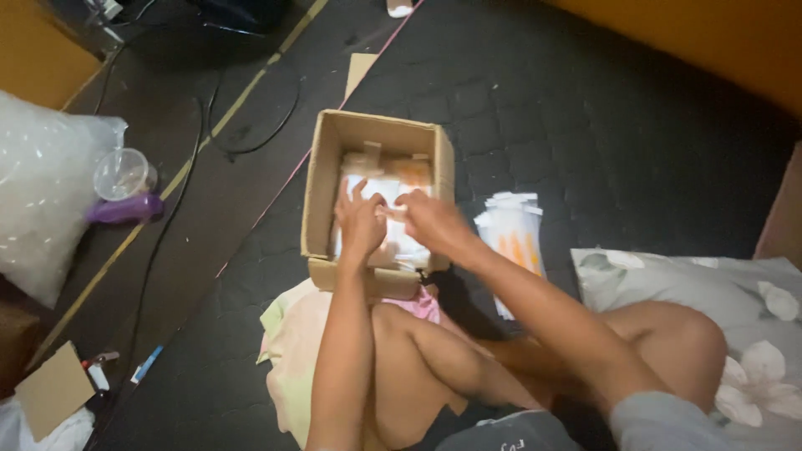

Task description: Peeling protective strips from plastic sleeves and stacking them.

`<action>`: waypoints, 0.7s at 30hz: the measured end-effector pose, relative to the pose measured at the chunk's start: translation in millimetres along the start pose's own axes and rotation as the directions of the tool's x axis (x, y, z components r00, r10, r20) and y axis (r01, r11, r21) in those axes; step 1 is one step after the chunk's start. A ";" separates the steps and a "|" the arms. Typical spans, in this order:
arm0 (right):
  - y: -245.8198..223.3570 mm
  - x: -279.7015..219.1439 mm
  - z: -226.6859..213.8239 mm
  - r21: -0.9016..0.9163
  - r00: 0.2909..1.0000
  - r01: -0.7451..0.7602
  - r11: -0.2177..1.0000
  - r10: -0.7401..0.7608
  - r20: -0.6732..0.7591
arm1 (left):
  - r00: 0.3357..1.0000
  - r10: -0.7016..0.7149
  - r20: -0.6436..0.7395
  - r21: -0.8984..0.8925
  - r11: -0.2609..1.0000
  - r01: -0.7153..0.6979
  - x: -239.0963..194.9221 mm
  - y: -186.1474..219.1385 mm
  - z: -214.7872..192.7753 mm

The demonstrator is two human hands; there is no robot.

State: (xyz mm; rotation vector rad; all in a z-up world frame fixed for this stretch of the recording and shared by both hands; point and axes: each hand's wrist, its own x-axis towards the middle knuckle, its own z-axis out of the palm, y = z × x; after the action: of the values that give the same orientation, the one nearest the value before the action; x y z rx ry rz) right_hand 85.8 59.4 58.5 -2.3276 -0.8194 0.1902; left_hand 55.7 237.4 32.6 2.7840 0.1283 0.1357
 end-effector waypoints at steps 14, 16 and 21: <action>108.9 -208.5 -66.1 0.935 0.695 -0.020 0.354 0.677 -0.241 | 0.983 -0.135 0.128 -0.771 0.609 0.184 -101.6 143.8 -58.6; 133.0 -225.4 -37.5 0.960 0.634 0.207 0.188 0.721 -0.278 | 0.952 -0.195 0.235 -0.770 0.560 0.305 -105.5 172.1 -62.7; 113.8 -232.8 16.8 0.954 0.737 0.276 -0.120 0.663 -0.130 | 0.938 -0.006 0.347 -0.919 0.196 0.342 -104.6 176.1 45.2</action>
State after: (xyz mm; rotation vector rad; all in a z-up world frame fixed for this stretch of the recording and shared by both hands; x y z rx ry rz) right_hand -46.8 -139.3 -43.6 -0.7227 0.2564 0.0795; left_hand -30.4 46.5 43.4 1.3961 0.2034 -0.1907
